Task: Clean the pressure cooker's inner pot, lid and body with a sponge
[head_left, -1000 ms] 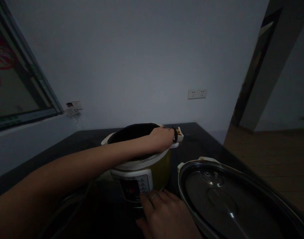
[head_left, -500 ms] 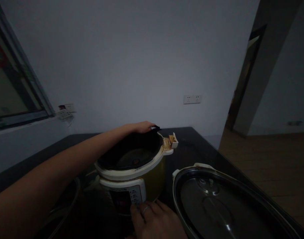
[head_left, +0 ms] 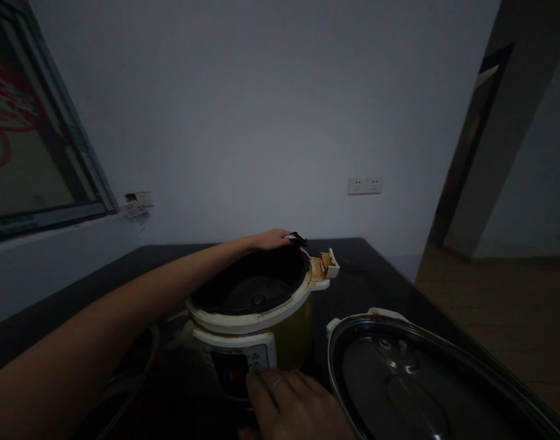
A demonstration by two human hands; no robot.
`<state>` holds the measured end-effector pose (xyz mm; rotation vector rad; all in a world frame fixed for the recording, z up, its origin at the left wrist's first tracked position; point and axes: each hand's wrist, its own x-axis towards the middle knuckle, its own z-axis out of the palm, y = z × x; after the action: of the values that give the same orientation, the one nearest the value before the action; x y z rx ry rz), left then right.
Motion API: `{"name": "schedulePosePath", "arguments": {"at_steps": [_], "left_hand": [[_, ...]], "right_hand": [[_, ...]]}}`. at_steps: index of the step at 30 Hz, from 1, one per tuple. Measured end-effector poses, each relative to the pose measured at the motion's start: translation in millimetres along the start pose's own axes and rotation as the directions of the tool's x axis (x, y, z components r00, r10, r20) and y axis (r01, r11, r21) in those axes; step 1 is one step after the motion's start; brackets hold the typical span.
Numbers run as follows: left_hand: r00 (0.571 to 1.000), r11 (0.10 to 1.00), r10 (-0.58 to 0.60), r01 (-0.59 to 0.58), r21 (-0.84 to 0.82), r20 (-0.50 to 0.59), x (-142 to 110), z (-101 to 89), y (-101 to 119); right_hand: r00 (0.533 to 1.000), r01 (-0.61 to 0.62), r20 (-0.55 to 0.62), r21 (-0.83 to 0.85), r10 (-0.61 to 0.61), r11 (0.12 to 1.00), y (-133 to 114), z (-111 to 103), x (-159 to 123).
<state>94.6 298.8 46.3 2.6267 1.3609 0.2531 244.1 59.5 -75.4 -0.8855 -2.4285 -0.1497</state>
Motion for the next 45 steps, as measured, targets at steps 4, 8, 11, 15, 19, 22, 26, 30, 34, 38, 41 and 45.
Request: {"name": "schedulePosePath", "arguments": {"at_steps": [4,8,11,15,19,22,26,30,34,38,41,45], "left_hand": [[0.999,0.999,0.050,-0.050,-0.009,0.016,-1.6,3.2,7.1],[0.998,0.998,0.065,-0.065,-0.011,0.019,-6.7,1.9,1.4],[0.999,0.999,0.050,-0.050,-0.010,0.015,-7.7,-0.3,-9.1],[1.000,1.000,-0.022,0.022,0.006,-0.019,-11.7,-5.4,-33.9],[0.990,0.992,-0.127,0.128,0.014,-0.064,-27.9,-9.8,-63.6],[0.978,0.981,-0.195,0.196,0.011,-0.069,-39.1,-10.1,-77.0],[0.972,0.974,-0.227,0.228,0.003,-0.067,-42.9,-11.3,-80.9],[0.969,0.973,-0.229,0.230,-0.001,-0.089,-50.2,-17.2,-84.0],[0.965,0.971,-0.236,0.239,0.011,-0.114,-63.1,-22.0,-90.7],[0.960,0.966,-0.248,0.255,0.032,-0.132,-69.3,-24.8,-97.1],[0.950,0.957,-0.277,0.286,0.043,-0.147,-80.8,-26.6,-104.4],[0.934,0.941,-0.328,0.337,0.043,-0.143,-116.0,-24.3,-113.5]], "right_hand": [[0.944,-0.043,-0.324,0.043,0.055,0.998,9.3,-23.9,8.3],[0.897,-0.048,-0.443,-0.088,0.004,0.995,18.1,-39.4,15.8],[0.940,0.020,-0.327,-0.235,-0.098,0.972,22.7,-39.8,16.0],[0.966,0.030,-0.234,-0.315,-0.109,0.949,25.3,-29.7,11.8],[0.976,0.058,-0.176,-0.361,-0.130,0.931,27.5,-20.3,7.9],[0.978,0.059,-0.165,-0.358,-0.126,0.932,28.5,-18.0,6.8],[0.980,0.040,-0.171,-0.346,-0.105,0.937,28.0,-19.6,7.8],[0.982,0.038,-0.165,-0.328,-0.097,0.944,26.3,-24.2,8.5],[0.982,0.029,-0.171,-0.308,-0.085,0.951,24.8,-25.1,8.6],[0.982,0.017,-0.173,-0.297,-0.071,0.955,22.0,-23.1,9.7],[0.986,-0.010,-0.163,-0.289,-0.039,0.957,18.3,-24.1,10.9],[0.985,-0.040,-0.173,-0.285,-0.010,0.958,13.4,-24.6,12.1]]}}
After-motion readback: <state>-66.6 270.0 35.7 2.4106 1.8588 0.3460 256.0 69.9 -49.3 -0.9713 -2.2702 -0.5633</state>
